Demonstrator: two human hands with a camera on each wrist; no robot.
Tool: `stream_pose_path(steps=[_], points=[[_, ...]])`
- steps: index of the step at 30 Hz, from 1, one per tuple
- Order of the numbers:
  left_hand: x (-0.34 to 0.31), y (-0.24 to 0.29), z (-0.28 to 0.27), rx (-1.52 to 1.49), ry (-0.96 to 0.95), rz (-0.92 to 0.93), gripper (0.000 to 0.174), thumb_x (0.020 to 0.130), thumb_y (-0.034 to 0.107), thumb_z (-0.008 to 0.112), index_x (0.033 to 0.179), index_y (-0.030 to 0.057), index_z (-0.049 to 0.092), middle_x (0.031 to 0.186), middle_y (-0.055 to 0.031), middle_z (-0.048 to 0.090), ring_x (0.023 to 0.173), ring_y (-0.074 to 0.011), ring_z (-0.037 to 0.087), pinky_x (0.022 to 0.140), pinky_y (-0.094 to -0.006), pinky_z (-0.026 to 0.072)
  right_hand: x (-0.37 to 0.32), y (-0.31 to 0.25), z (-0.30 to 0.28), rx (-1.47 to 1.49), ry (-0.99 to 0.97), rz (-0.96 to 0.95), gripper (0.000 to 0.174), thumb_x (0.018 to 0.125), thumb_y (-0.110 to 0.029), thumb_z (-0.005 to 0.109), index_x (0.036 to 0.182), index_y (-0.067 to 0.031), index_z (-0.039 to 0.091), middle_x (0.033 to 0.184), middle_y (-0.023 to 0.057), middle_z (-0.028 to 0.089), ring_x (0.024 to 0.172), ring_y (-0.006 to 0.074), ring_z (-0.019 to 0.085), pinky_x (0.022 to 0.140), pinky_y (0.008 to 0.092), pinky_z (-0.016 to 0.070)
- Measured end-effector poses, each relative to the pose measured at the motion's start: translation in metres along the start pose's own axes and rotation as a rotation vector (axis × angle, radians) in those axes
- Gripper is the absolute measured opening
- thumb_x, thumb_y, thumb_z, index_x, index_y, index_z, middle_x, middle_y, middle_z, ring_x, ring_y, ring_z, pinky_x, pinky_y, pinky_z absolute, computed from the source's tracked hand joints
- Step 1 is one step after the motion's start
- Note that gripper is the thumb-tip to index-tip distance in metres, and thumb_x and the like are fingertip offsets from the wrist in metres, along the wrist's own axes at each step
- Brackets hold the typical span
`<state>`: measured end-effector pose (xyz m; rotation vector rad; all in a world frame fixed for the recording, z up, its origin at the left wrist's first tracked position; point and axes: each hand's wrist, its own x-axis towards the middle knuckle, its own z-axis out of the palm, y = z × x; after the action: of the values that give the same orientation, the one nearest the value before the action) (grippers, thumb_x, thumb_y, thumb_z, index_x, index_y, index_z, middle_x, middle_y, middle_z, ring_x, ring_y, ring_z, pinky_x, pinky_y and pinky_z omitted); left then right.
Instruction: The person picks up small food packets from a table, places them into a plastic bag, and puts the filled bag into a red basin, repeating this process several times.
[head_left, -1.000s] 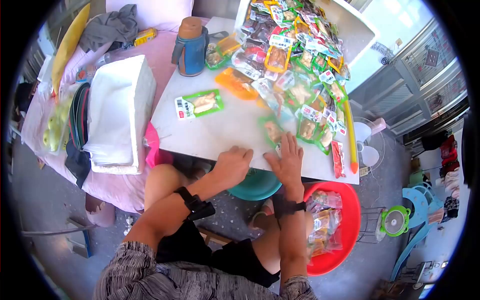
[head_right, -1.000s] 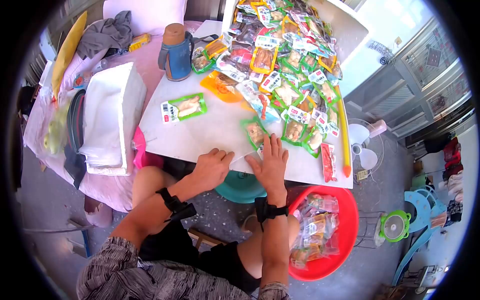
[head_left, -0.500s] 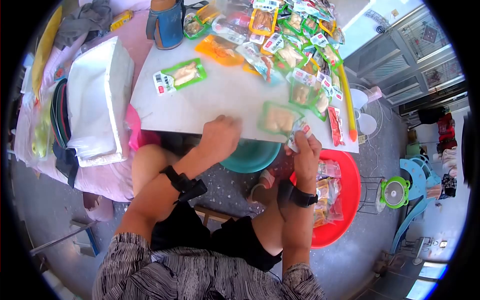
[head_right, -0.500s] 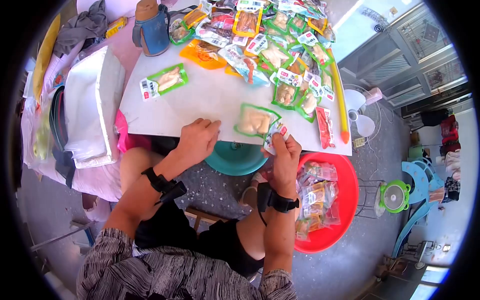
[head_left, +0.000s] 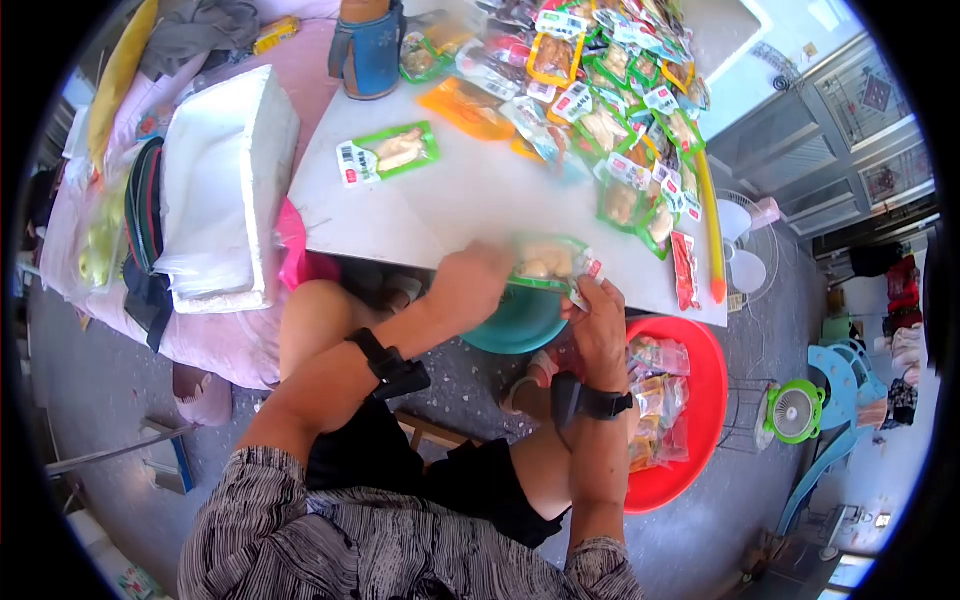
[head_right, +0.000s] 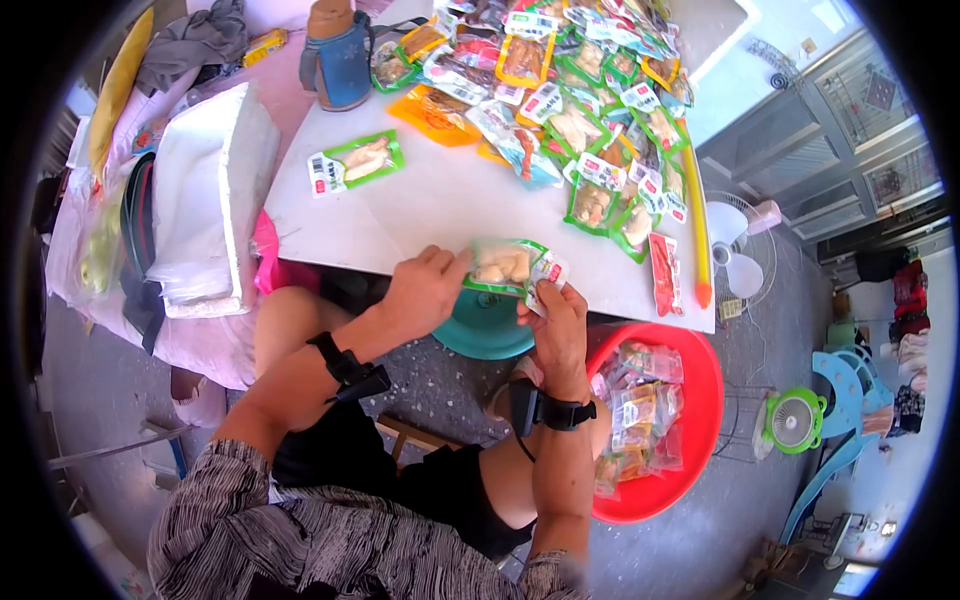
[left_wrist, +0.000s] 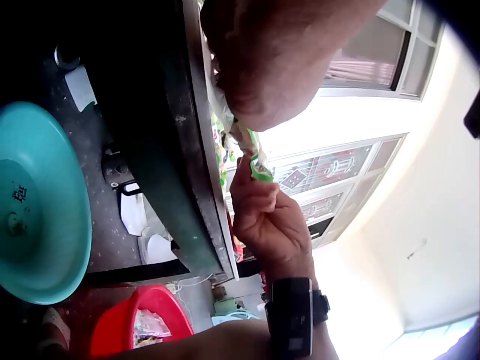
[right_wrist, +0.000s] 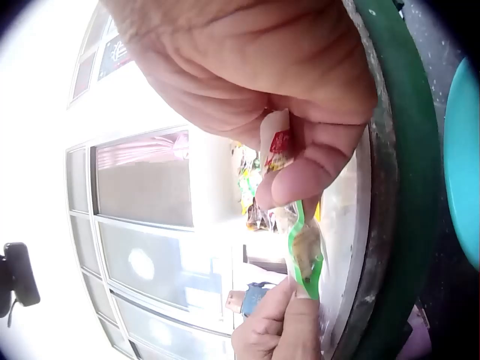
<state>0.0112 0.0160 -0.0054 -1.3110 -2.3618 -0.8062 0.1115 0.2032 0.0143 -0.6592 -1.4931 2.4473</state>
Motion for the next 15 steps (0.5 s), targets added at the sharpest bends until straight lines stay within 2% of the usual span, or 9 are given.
stream_pose_path(steps=[3, 4, 7, 9, 10, 15], points=[[0.003, 0.004, -0.002, -0.021, 0.060, 0.032, 0.042, 0.071, 0.007, 0.058, 0.112, -0.0022, 0.055, 0.078, -0.0110, 0.052, 0.074, -0.0277, 0.055, 0.059, -0.0378, 0.0478, -0.002, 0.003, 0.015, -0.042, 0.057, 0.009, 0.026, 0.093, -0.014, 0.051, 0.108, 0.0062, 0.056, 0.087, 0.0114, 0.065, 0.067, 0.0178, 0.064, 0.056, 0.0262, 0.0530], [0.004, 0.004, -0.004, -0.044, 0.083, 0.027, 0.042, 0.071, 0.007, 0.058, 0.112, -0.0020, 0.055, 0.078, -0.0110, 0.053, 0.074, -0.0280, 0.055, 0.060, -0.0380, 0.0479, -0.003, 0.004, 0.019, -0.039, 0.012, 0.022, 0.029, 0.093, -0.014, 0.051, 0.112, 0.0066, 0.055, 0.092, 0.0125, 0.064, 0.070, 0.0185, 0.065, 0.059, 0.0281, 0.0549], [0.005, 0.004, -0.008, -0.041, 0.112, 0.002, 0.044, 0.071, 0.008, 0.059, 0.114, 0.0014, 0.056, 0.082, -0.0112, 0.052, 0.075, -0.0287, 0.055, 0.061, -0.0379, 0.0486, -0.016, 0.003, 0.042, -0.271, -0.015, -0.027, 0.029, 0.093, -0.017, 0.052, 0.110, 0.0050, 0.058, 0.090, 0.0116, 0.065, 0.066, 0.0165, 0.063, 0.057, 0.0265, 0.0529], [0.004, 0.003, -0.005, -0.014, 0.102, -0.005, 0.044, 0.071, 0.008, 0.059, 0.114, 0.0030, 0.057, 0.084, -0.0114, 0.052, 0.076, -0.0284, 0.055, 0.061, -0.0371, 0.0489, -0.017, 0.000, 0.033, -0.505, -0.073, 0.024, 0.025, 0.093, -0.020, 0.055, 0.101, 0.0023, 0.063, 0.078, 0.0073, 0.065, 0.058, 0.0131, 0.059, 0.051, 0.0239, 0.0470], [0.004, 0.003, -0.007, -0.008, 0.101, -0.009, 0.044, 0.071, 0.008, 0.059, 0.114, 0.0036, 0.057, 0.085, -0.0114, 0.052, 0.077, -0.0282, 0.055, 0.061, -0.0370, 0.0491, -0.020, -0.003, 0.033, -0.580, -0.046, 0.055, 0.023, 0.092, -0.021, 0.057, 0.091, -0.0002, 0.066, 0.064, 0.0016, 0.060, 0.050, 0.0086, 0.052, 0.046, 0.0216, 0.0391], [0.003, 0.004, -0.003, -0.114, 0.130, 0.034, 0.043, 0.070, 0.009, 0.061, 0.113, 0.0052, 0.060, 0.088, -0.0097, 0.051, 0.080, -0.0276, 0.054, 0.062, -0.0361, 0.0499, -0.015, 0.001, 0.036, -0.477, -0.026, 0.000, 0.016, 0.091, -0.016, 0.057, 0.085, -0.0034, 0.065, 0.059, -0.0029, 0.055, 0.048, 0.0028, 0.043, 0.044, 0.0195, 0.0307]])
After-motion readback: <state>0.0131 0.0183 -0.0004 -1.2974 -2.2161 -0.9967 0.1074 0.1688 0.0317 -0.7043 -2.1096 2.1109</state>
